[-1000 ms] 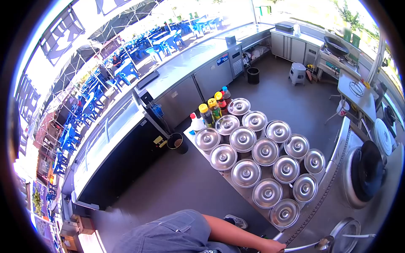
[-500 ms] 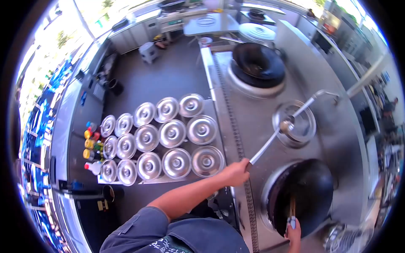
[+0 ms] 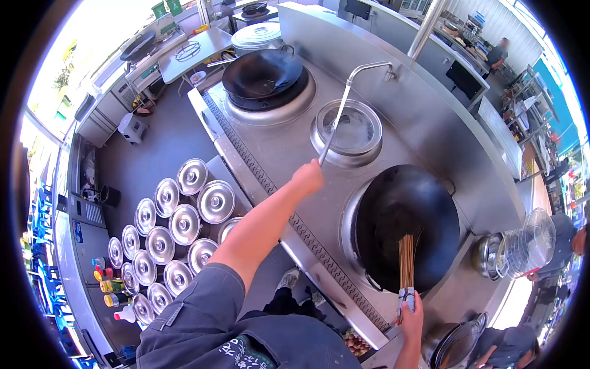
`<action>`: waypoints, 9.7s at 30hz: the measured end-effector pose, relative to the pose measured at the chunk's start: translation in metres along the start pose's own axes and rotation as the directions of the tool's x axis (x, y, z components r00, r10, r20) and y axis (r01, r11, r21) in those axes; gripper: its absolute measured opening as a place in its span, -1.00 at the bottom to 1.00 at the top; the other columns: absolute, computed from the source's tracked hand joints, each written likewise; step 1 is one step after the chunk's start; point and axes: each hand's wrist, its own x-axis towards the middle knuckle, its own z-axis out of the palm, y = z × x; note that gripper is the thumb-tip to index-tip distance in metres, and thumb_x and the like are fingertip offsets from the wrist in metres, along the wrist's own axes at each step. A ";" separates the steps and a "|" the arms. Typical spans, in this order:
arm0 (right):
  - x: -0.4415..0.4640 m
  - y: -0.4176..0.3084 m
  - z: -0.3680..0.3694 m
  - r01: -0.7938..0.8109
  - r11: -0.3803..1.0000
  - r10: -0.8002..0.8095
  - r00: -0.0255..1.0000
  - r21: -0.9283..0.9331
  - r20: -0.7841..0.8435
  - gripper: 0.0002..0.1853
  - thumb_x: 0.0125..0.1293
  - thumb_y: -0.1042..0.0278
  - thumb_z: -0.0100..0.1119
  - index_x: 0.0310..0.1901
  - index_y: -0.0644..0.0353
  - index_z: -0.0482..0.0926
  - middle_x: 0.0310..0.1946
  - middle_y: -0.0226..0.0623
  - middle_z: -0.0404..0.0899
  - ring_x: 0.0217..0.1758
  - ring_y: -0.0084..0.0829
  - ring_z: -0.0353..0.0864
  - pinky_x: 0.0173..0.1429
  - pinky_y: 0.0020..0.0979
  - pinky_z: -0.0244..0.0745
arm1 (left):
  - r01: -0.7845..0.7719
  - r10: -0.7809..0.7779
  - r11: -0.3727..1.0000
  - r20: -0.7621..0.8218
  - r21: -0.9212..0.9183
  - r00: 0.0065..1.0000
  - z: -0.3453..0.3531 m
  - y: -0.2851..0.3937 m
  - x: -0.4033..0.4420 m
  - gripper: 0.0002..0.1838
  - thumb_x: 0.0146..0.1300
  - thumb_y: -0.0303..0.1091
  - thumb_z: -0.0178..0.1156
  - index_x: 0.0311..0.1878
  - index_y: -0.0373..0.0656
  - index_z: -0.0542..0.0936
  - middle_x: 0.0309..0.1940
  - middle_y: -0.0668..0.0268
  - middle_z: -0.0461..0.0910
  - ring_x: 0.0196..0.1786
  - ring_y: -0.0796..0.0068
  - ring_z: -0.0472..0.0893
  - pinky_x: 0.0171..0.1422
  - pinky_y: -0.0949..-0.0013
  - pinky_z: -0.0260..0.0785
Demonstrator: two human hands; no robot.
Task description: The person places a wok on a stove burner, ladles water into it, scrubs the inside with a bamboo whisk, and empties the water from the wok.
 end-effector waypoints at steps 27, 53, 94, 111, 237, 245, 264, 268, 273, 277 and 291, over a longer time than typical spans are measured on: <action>-0.011 -0.007 0.041 0.041 0.998 -0.038 0.997 0.053 -0.062 -0.41 0.46 0.30 0.03 0.49 0.00 0.17 -0.38 -0.23 0.54 -0.66 -0.51 0.44 -0.66 -0.52 0.35 | 0.518 0.288 -0.528 0.433 -0.672 0.854 -0.095 -0.133 -0.167 -0.72 0.45 -0.28 -0.05 0.04 -0.31 0.40 -0.47 0.32 0.42 -0.61 0.64 0.32 -0.60 0.53 0.15; -0.071 -0.010 0.044 0.024 0.988 -0.009 0.994 0.151 -0.105 -0.26 0.38 0.15 0.22 0.50 0.12 0.14 -0.35 -0.31 0.58 -0.53 -0.58 0.51 -0.41 -0.46 0.50 | -0.183 0.211 0.943 -0.072 0.277 0.975 0.022 -0.038 0.021 -0.48 0.26 -0.39 0.13 0.26 -0.31 0.29 -0.14 -0.21 0.65 -0.09 -0.19 0.67 0.03 0.00 0.51; -0.002 0.004 0.015 0.196 0.948 -0.261 0.929 -0.250 -0.264 -0.29 0.36 0.10 0.21 0.48 0.03 0.20 -0.23 -0.06 0.68 -0.22 -0.13 0.72 -0.13 -0.13 0.57 | -0.348 0.475 0.853 0.303 -0.388 0.826 -0.038 -0.023 -0.256 -0.64 0.30 -0.41 0.15 0.14 -0.28 0.47 -0.17 0.05 0.60 -0.05 0.04 0.61 0.06 0.12 0.44; 0.138 -0.075 0.045 0.054 0.918 0.001 0.990 -0.393 0.138 -0.37 0.26 0.18 0.26 0.36 -0.04 0.33 -0.18 0.03 0.69 -0.04 -0.03 0.71 0.02 -0.08 0.60 | 0.107 0.137 0.668 0.263 -0.737 0.955 -0.054 -0.024 -0.271 -0.76 0.27 -0.50 0.05 0.01 -0.20 0.49 -0.48 0.35 0.50 -0.60 0.61 0.41 -0.56 0.50 0.24; -0.116 0.154 -0.026 0.068 0.748 0.318 0.837 0.661 -0.446 -0.37 0.42 0.40 0.14 0.48 0.11 0.18 -0.34 -0.28 0.54 -0.62 -0.54 0.46 -0.61 -0.47 0.39 | -0.831 0.825 0.551 0.102 0.070 0.556 -0.054 0.438 -0.109 -0.42 0.25 0.06 0.31 -0.62 -0.23 0.40 -0.73 0.38 0.28 -0.58 0.60 0.25 -0.46 0.34 0.17; -0.114 0.145 -0.023 0.062 0.755 0.333 0.821 0.653 -0.464 -0.40 0.44 0.34 0.12 0.47 0.08 0.20 -0.34 -0.32 0.53 -0.62 -0.57 0.48 -0.61 -0.52 0.40 | -0.834 0.773 0.537 0.468 -0.125 0.428 -0.018 0.328 -0.190 -0.65 0.17 -0.22 0.42 -0.44 -0.30 0.51 -0.65 0.33 0.41 -0.53 0.60 0.34 -0.40 0.41 0.24; -0.117 0.140 0.001 0.107 0.690 0.361 0.806 0.715 -0.469 -0.38 0.45 0.17 0.12 0.48 0.03 0.20 -0.36 -0.30 0.56 -0.61 -0.58 0.48 -0.63 -0.58 0.36 | -0.916 0.901 0.397 0.208 -0.048 0.380 0.142 0.144 -0.236 -0.69 0.16 -0.24 0.37 -0.49 -0.16 0.45 -0.60 0.20 0.50 -0.46 0.06 0.54 -0.36 0.06 0.35; -0.120 0.145 0.009 0.086 0.690 0.382 0.801 0.719 -0.462 -0.38 0.45 0.16 0.12 0.48 0.03 0.20 -0.36 -0.30 0.56 -0.61 -0.58 0.48 -0.62 -0.57 0.36 | -0.908 0.881 0.418 0.237 0.012 0.408 0.149 0.140 -0.241 -0.70 0.19 -0.24 0.33 -0.50 -0.15 0.45 -0.59 0.21 0.52 -0.44 0.10 0.56 -0.34 0.06 0.37; -0.127 0.151 0.013 0.071 0.711 0.359 0.818 0.699 -0.449 -0.36 0.46 0.17 0.12 0.49 0.06 0.15 -0.37 -0.29 0.55 -0.60 -0.52 0.51 -0.61 -0.52 0.39 | -0.916 0.890 0.398 0.226 0.041 0.397 0.150 0.137 -0.241 -0.71 0.24 -0.23 0.27 -0.51 -0.14 0.45 -0.58 0.24 0.54 -0.43 0.14 0.58 -0.31 0.07 0.41; -0.132 0.156 0.018 0.087 0.714 0.343 0.822 0.695 -0.455 -0.36 0.46 0.15 0.11 0.49 0.05 0.15 -0.36 -0.28 0.56 -0.60 -0.53 0.50 -0.60 -0.52 0.39 | -0.935 0.916 0.350 0.188 0.056 0.354 0.158 0.134 -0.239 -0.72 0.25 -0.24 0.25 -0.51 -0.12 0.46 -0.57 0.26 0.55 -0.42 0.16 0.60 -0.29 0.09 0.44; -0.139 0.154 0.032 0.056 0.694 0.395 0.804 0.717 -0.445 -0.37 0.45 0.19 0.13 0.47 0.07 0.18 -0.37 -0.30 0.54 -0.60 -0.53 0.50 -0.60 -0.50 0.39 | -0.927 0.908 0.375 0.191 0.025 0.372 0.165 0.130 -0.237 -0.76 0.21 -0.30 0.24 -0.49 -0.15 0.45 -0.52 0.22 0.56 -0.36 0.12 0.60 -0.21 0.06 0.44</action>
